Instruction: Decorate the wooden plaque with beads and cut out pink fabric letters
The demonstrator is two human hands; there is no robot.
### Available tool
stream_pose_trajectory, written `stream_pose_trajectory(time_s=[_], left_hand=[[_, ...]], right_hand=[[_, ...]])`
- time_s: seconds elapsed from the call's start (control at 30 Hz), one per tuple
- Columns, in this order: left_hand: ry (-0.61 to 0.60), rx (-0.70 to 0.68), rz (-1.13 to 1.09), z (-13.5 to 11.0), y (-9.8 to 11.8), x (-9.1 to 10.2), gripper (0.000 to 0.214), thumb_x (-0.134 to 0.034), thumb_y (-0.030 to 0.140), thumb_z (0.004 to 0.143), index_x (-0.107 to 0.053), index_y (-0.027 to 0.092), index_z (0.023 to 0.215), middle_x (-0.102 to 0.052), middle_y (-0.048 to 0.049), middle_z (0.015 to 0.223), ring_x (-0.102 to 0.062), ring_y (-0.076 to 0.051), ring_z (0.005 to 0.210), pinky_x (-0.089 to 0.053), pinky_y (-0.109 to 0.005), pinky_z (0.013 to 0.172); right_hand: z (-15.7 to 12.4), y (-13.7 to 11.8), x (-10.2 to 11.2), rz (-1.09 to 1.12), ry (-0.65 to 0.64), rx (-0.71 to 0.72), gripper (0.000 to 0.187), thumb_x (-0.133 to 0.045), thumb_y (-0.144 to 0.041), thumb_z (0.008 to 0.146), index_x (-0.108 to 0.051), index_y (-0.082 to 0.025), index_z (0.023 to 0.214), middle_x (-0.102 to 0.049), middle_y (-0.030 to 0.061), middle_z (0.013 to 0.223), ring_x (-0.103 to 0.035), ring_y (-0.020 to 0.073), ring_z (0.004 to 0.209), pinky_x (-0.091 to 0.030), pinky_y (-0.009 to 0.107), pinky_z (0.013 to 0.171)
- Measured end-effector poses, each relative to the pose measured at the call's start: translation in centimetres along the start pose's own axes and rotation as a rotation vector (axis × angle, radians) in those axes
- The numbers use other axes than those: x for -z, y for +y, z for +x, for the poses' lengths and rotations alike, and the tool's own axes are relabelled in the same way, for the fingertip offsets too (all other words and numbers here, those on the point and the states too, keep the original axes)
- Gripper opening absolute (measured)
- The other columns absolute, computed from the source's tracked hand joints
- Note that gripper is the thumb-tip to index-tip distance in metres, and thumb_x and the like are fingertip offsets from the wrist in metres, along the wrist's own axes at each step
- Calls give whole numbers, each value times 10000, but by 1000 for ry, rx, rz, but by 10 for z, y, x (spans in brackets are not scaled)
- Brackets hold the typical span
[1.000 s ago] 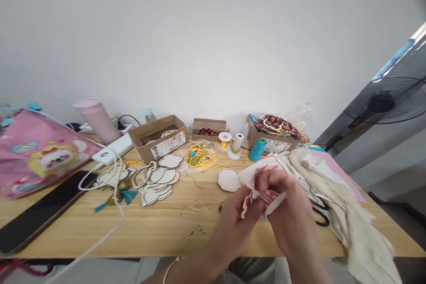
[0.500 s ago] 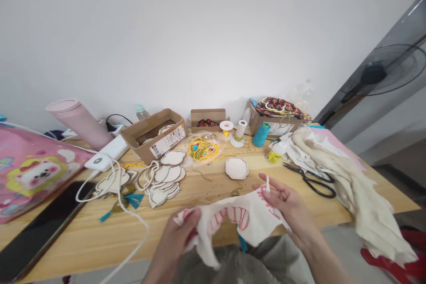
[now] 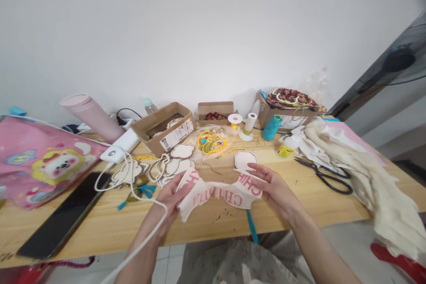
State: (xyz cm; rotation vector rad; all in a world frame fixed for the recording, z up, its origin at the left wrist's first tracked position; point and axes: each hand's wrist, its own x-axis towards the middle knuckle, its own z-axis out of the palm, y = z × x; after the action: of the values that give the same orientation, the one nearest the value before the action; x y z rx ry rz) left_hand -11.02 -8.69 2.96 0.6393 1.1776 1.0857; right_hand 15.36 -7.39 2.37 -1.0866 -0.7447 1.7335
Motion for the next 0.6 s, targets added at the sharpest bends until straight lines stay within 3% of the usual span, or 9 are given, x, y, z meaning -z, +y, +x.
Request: stream_pose_trajectory(time_s=[0.17, 0.37, 0.5, 0.6], left_hand=[[-60, -89, -98, 8, 2, -4, 538, -722, 143, 596, -524, 158, 1096, -673, -56, 886, -628, -140, 765, -495, -210, 677], [-57, -187, -187, 13, 6, -19, 456, -680, 119, 637, -540, 146, 1070, -666, -45, 868, -627, -134, 763, -495, -220, 703], [-77, -238, -280, 12, 13, -34, 381, -636, 124, 671, -563, 154, 1043, -660, -25, 825, -620, -123, 712, -487, -206, 653], [-66, -202, -363, 12, 23, -45, 369, -599, 120, 687, -566, 162, 1053, -650, -15, 803, -610, -114, 674, -483, -201, 615]], right_hand=[[-12, 5, 15, 112, 63, -38, 455, -738, -185, 613, -598, -218, 1045, -686, 52, 978, -656, 145, 799, -507, 240, 726], [-20, -7, 16, 184, 182, -26, 365, -760, -189, 581, -635, -244, 920, -716, 11, 830, -658, 128, 667, -525, 221, 629], [-31, -13, 3, 206, 186, -20, 325, -788, -247, 533, -652, -254, 828, -714, 15, 744, -650, 153, 611, -525, 262, 595], [-46, -10, -19, 180, 53, -31, 294, -792, -338, 509, -661, -246, 756, -697, 25, 680, -635, 165, 561, -511, 280, 551]])
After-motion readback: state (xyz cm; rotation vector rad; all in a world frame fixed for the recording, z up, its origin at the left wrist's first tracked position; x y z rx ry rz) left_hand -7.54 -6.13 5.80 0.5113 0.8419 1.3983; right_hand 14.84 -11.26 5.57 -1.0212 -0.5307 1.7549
